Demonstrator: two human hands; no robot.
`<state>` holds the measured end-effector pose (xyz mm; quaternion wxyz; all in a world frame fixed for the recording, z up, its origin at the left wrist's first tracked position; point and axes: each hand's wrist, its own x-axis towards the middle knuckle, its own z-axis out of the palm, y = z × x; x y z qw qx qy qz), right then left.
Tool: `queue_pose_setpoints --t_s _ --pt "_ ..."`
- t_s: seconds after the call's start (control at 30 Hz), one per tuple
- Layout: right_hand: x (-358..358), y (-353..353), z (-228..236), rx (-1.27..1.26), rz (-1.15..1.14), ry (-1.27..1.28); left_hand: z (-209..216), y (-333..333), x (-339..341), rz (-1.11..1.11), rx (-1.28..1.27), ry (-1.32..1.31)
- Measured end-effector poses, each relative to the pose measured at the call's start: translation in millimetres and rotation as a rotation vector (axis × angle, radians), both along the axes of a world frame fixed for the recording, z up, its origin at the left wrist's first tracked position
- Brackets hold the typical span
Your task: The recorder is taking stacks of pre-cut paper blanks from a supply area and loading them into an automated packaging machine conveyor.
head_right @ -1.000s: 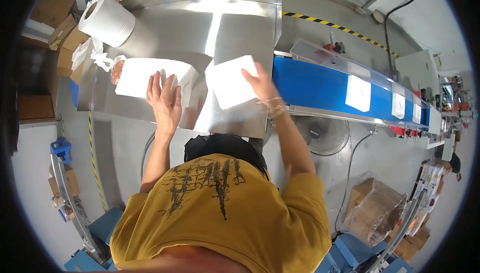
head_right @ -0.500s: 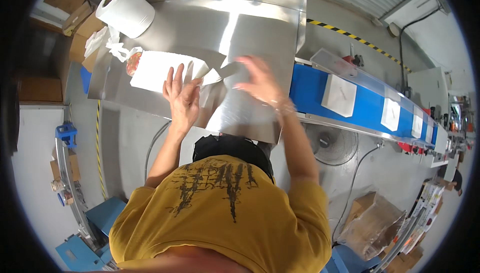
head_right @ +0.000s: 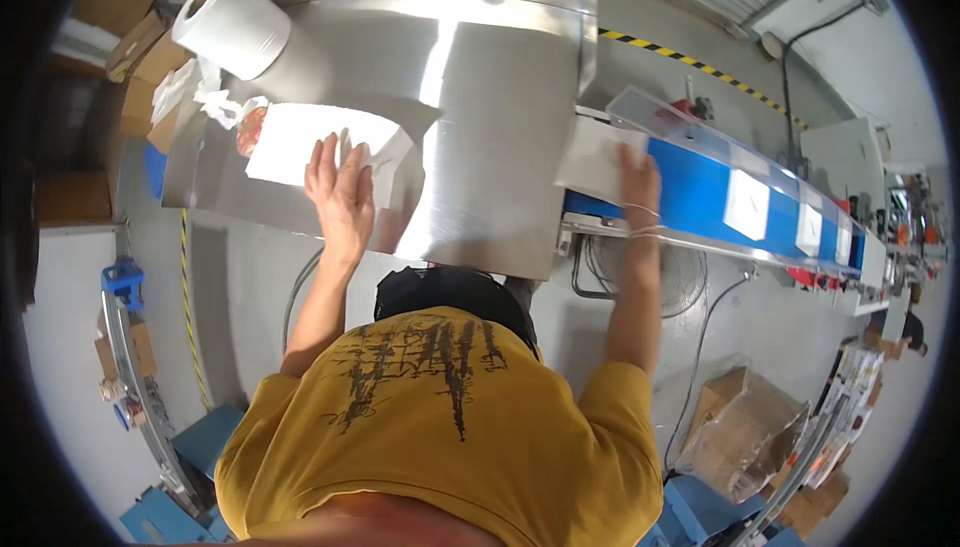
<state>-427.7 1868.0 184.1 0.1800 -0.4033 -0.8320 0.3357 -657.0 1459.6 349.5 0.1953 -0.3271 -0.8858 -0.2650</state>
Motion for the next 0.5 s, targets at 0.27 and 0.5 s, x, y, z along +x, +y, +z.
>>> queue_pose_setpoints --t_s 0.27,0.5 --pt "-103 -128 133 0.174 0.500 0.162 0 0 5 -0.032 0.002 -0.033" --pt "-204 -210 113 0.243 0.973 0.286 23 -2 -1 -0.041 0.012 -0.088"
